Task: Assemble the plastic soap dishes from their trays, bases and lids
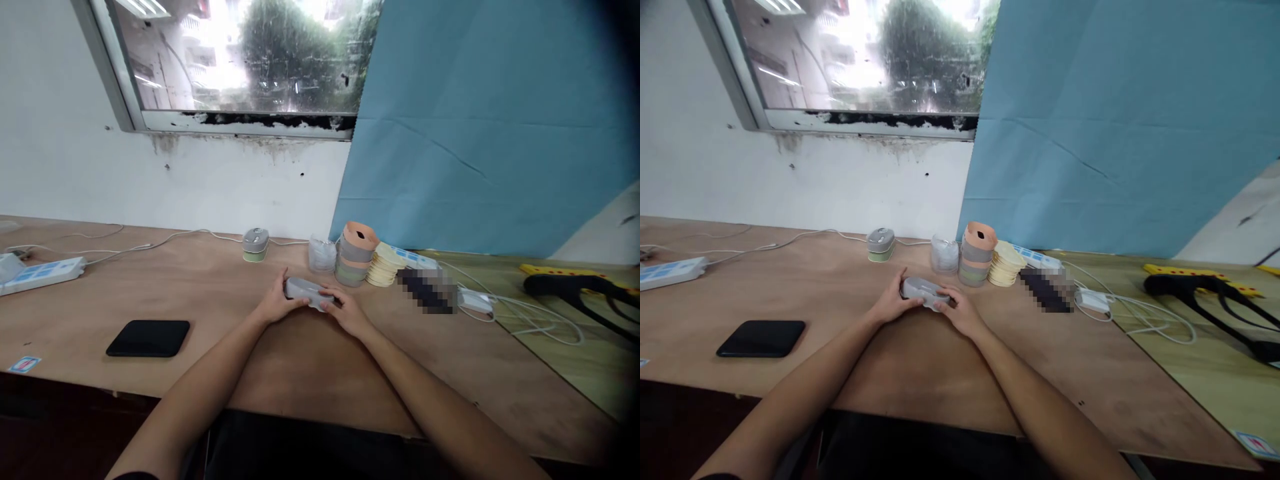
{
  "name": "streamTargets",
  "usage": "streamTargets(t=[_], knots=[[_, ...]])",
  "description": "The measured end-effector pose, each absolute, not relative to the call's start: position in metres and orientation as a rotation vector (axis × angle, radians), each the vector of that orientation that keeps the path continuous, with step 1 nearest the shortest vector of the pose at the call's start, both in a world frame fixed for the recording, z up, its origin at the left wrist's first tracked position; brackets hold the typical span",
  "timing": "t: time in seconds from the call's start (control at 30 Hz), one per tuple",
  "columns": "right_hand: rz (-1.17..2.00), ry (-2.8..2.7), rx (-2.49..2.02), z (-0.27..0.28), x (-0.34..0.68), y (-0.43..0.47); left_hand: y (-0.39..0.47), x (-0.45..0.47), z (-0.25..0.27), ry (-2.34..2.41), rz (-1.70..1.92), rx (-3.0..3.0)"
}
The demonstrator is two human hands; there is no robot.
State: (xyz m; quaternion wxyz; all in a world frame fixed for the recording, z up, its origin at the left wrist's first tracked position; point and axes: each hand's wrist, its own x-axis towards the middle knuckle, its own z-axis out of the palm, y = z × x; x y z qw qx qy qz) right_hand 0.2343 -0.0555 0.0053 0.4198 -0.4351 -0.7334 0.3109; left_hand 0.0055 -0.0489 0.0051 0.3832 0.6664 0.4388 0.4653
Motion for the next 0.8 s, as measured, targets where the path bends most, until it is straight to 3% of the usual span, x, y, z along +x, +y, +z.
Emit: streamTargets(t=[0.13, 0.27, 0.57, 0.8], knots=[[0.925, -1.533, -1.047, 0.006, 0.216, -0.055, -0.052, 0.029, 0.004, 0.880, 1.318, 1.247], [0.867, -1.699, -0.915, 0.008, 0.202, -0.061, -0.055, 0.040, 0.002, 0.667, 1.281, 1.199], [0.738, -1.872, -1.041, 0.007, 0.207, -0.065, -0.053, 0.032, 0.002, 0.772, 1.332, 1.273], [0.760, -1.681, -1.065, 0.000, 0.213, -0.054, -0.058, 0.033, 0.006, 0.792, 1.315, 1.258]])
